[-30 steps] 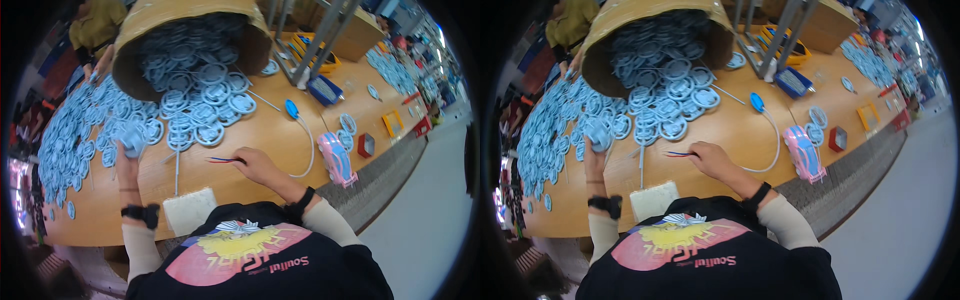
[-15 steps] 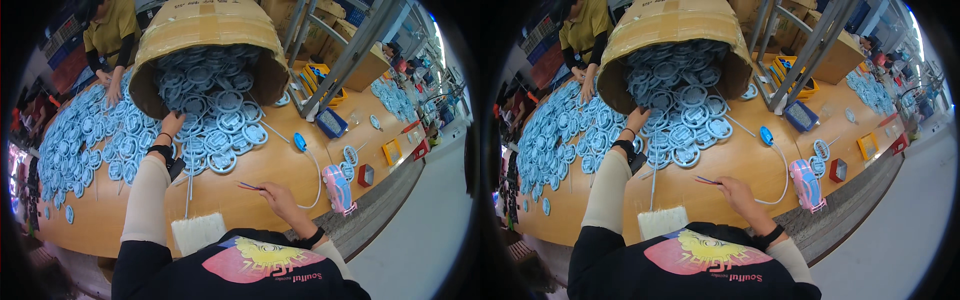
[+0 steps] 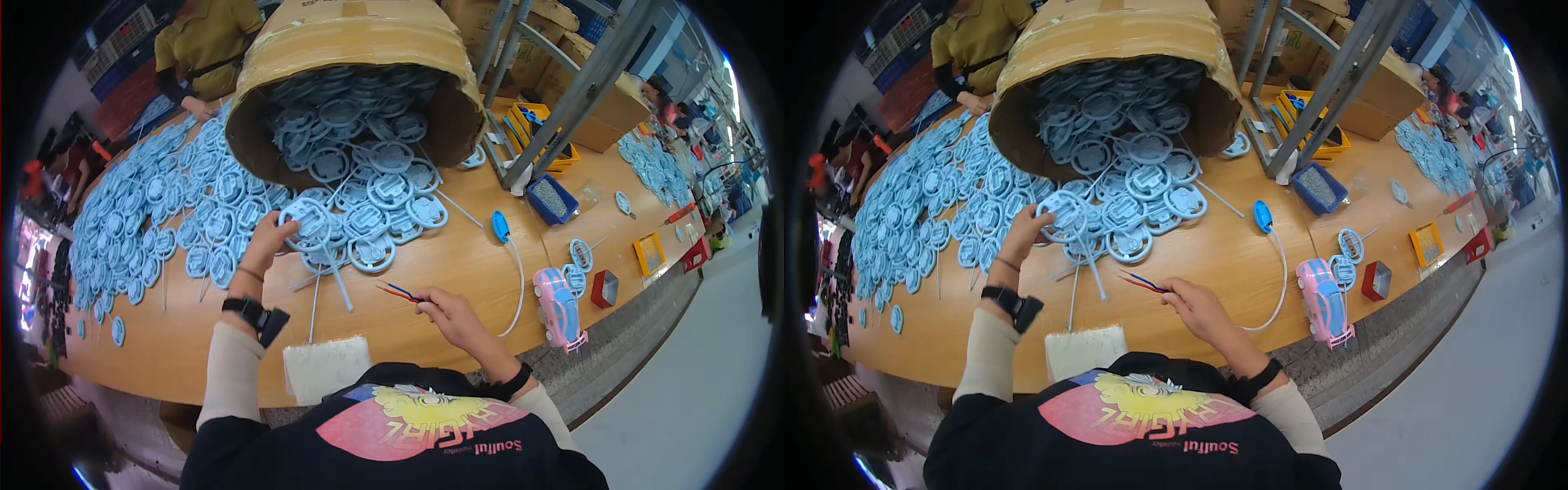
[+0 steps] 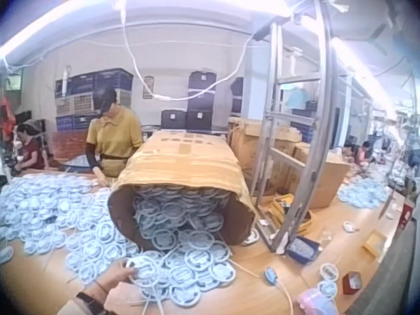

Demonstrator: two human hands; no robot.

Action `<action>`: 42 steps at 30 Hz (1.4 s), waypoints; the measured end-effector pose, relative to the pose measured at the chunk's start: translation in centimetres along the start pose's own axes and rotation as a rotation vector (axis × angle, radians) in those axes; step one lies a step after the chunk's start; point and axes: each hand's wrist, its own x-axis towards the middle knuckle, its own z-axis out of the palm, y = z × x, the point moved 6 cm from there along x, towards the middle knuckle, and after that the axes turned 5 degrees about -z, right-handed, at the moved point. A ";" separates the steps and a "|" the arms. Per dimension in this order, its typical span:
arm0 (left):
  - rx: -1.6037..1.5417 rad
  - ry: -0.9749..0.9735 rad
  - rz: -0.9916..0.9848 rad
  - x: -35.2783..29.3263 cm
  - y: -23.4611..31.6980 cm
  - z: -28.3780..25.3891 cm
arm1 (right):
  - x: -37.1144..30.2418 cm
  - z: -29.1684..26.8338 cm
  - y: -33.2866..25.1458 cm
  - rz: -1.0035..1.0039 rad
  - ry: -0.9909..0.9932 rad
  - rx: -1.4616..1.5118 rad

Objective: The person sits at a table in a workshop and assembles small electronic components. They pick up light blue circular plastic parts and use a pair of pliers to insert or adjust wires within them. The person handles the parts one by one, repeating the process for multiple units.

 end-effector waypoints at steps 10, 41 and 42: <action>-0.867 -0.267 -0.031 -13.9 -2.8 11.2 | 2.2 3.2 -1.5 -0.071 -0.131 0.230; -0.497 -0.487 -0.091 -12.2 -3.2 13.6 | -0.9 -1.6 -1.6 -0.268 0.081 -0.326; -0.500 -0.479 -0.090 -12.3 -3.1 13.6 | -1.0 -1.7 -1.5 -0.253 0.093 -0.333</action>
